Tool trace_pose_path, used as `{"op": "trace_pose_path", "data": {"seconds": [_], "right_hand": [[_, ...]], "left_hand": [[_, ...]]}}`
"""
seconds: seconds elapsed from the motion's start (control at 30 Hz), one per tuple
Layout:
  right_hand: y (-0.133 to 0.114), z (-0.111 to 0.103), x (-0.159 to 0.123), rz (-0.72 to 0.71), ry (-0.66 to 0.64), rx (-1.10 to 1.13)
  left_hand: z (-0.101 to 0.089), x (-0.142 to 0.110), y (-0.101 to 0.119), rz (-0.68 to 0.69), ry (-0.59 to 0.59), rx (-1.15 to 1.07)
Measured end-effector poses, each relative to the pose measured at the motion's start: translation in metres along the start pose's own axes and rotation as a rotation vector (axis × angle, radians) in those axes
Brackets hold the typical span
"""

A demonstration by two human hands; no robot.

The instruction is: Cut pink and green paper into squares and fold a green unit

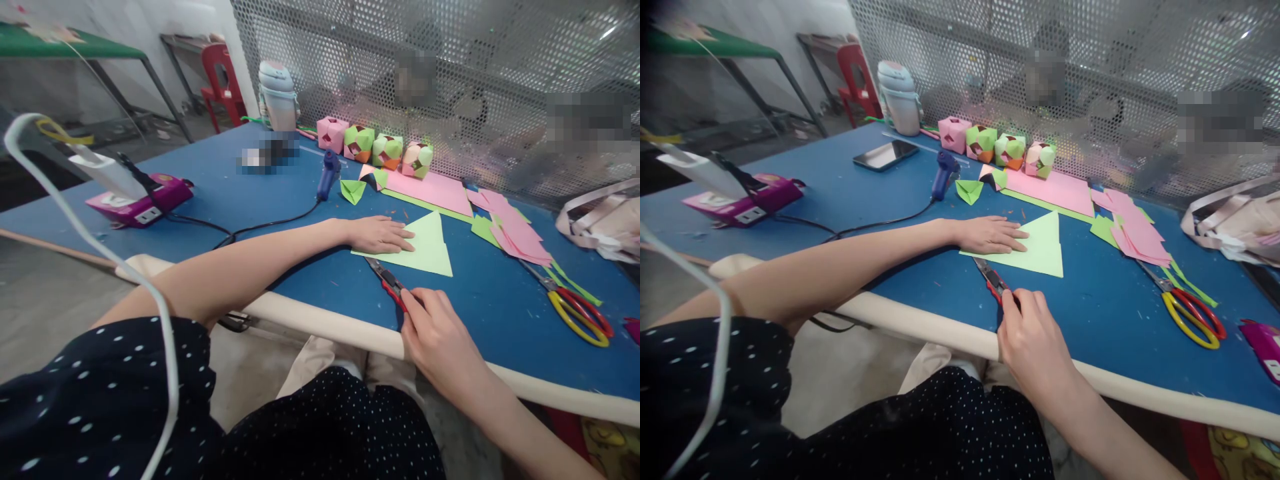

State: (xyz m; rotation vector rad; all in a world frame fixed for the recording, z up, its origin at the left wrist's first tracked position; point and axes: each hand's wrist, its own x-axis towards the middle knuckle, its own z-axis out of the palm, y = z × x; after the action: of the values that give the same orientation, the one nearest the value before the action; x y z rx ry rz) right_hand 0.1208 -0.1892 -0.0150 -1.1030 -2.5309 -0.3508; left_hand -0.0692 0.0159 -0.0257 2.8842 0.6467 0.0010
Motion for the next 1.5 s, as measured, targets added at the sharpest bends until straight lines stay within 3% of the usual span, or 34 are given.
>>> {"op": "trace_pose_path", "data": {"seconds": [0.17, 0.93, 1.33, 1.5], "right_hand": [[0.0, 0.0, 0.003, -0.055, 0.014, -0.004], [0.001, 0.01, 0.01, -0.025, -0.014, 0.073], [-0.003, 0.008, 0.015, -0.072, -0.018, 0.08], [0.0, -0.004, 0.013, -0.061, -0.07, 0.212]], "left_hand": [[0.0, -0.001, 0.0, 0.012, 0.033, -0.027], [0.0, 0.0, 0.001, -0.004, 0.029, -0.023], [0.001, 0.0, -0.001, 0.012, 0.04, -0.023], [0.0, 0.0, 0.0, 0.007, 0.037, -0.011]]}}
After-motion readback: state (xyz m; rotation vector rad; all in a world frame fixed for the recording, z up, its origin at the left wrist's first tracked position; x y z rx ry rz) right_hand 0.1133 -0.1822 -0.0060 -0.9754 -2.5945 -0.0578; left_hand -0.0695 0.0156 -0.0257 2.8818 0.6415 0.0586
